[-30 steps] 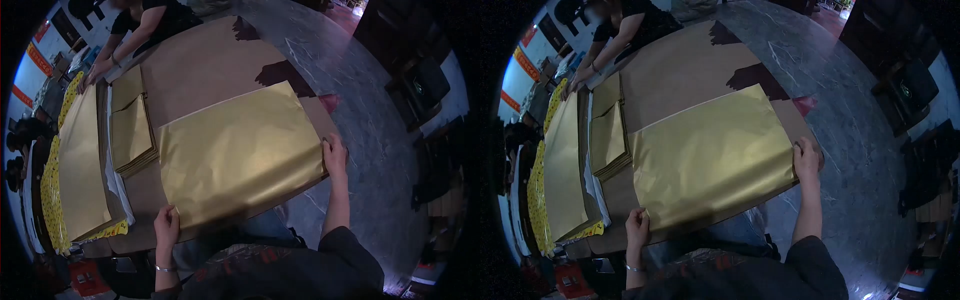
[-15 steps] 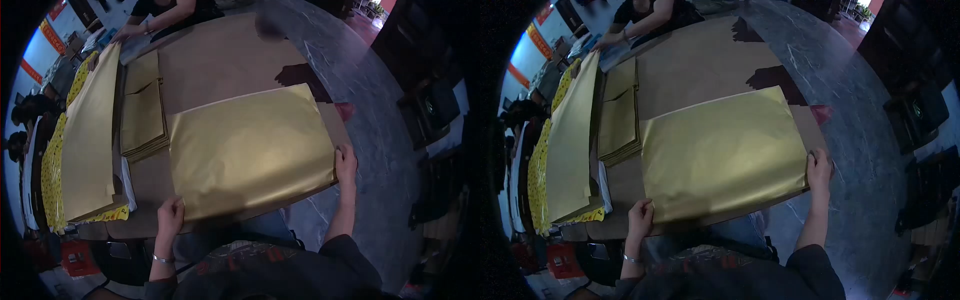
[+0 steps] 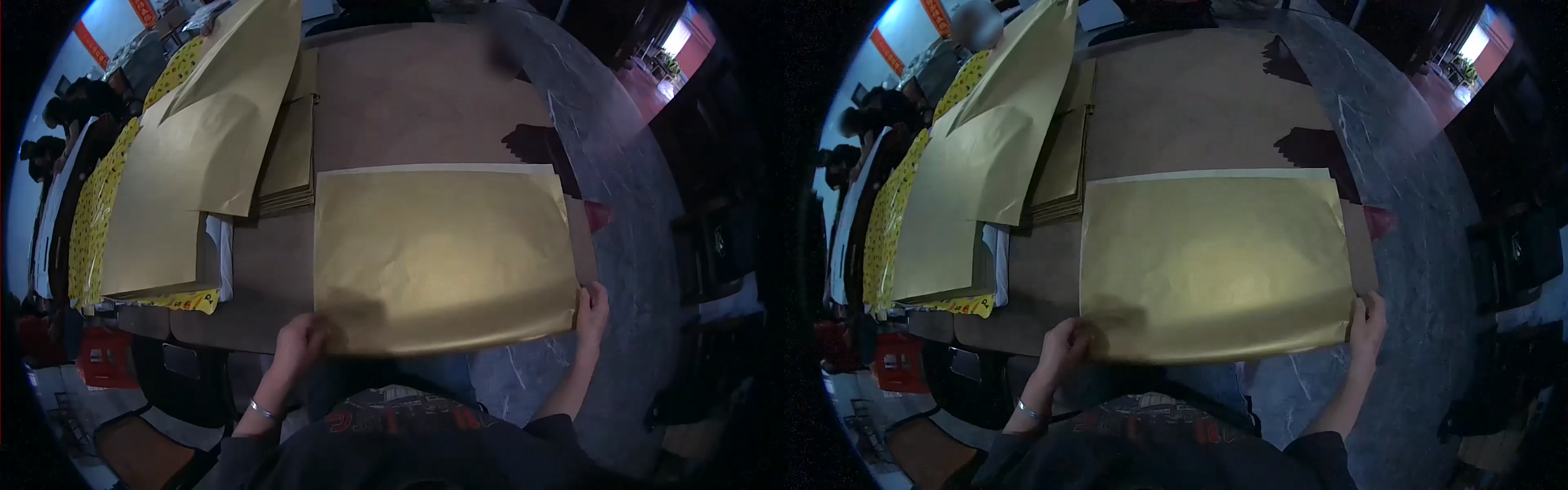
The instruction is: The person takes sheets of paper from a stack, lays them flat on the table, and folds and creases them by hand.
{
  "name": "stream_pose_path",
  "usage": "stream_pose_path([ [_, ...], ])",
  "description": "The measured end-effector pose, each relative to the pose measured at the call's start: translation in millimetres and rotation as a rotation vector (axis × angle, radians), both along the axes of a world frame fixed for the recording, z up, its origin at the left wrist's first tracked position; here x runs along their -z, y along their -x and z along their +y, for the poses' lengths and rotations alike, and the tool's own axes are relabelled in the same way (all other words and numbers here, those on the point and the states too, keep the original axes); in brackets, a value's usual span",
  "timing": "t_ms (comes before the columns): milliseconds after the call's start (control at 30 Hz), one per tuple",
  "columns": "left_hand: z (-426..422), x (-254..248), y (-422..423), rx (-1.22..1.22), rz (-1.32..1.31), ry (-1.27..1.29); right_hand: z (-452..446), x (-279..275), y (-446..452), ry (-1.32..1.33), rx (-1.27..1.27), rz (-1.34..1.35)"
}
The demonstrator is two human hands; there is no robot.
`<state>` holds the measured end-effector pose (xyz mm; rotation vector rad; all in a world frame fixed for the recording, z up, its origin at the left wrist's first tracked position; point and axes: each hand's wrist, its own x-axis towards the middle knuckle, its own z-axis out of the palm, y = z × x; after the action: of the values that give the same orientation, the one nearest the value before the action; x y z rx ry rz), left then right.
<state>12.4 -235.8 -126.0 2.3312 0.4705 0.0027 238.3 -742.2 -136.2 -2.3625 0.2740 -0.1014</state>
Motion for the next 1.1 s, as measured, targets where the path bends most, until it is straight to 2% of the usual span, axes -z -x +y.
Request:
stream_pose_path([
  [33,-1,0,1,-0.009,0.001,0.001,-1,6,-4,0.001,-0.009,0.001],
  [100,-3,1,-1,-0.059,-0.012,0.017,-2,20,-10,-0.007,-0.018,-0.160],
  [200,-2,-5,-4,-0.095,0.052,0.046,5,22,-14,0.033,-0.032,-0.181],
  [333,-2,-7,-6,-0.094,0.040,0.032,9,17,-14,0.001,-0.059,-0.139],
  [433,0,-5,-7,-0.084,0.037,0.020,11,16,-12,0.108,-0.019,-0.052],
  [633,6,0,-10,-0.094,-0.005,0.068,12,16,-12,0.106,-0.009,-0.085],
  [833,7,6,-9,-0.057,-0.007,-0.057,16,13,-12,0.156,0.010,-0.082],
  [933,9,11,-8,-0.069,-0.016,0.000,8,26,-15,0.049,-0.019,-0.156],
  [1033,9,9,-9,0.002,-0.057,-0.070,5,29,-16,0.083,-0.035,-0.154],
  [1100,6,8,-10,-0.094,-0.056,-0.004,5,28,-17,0.197,-0.038,-0.112],
])
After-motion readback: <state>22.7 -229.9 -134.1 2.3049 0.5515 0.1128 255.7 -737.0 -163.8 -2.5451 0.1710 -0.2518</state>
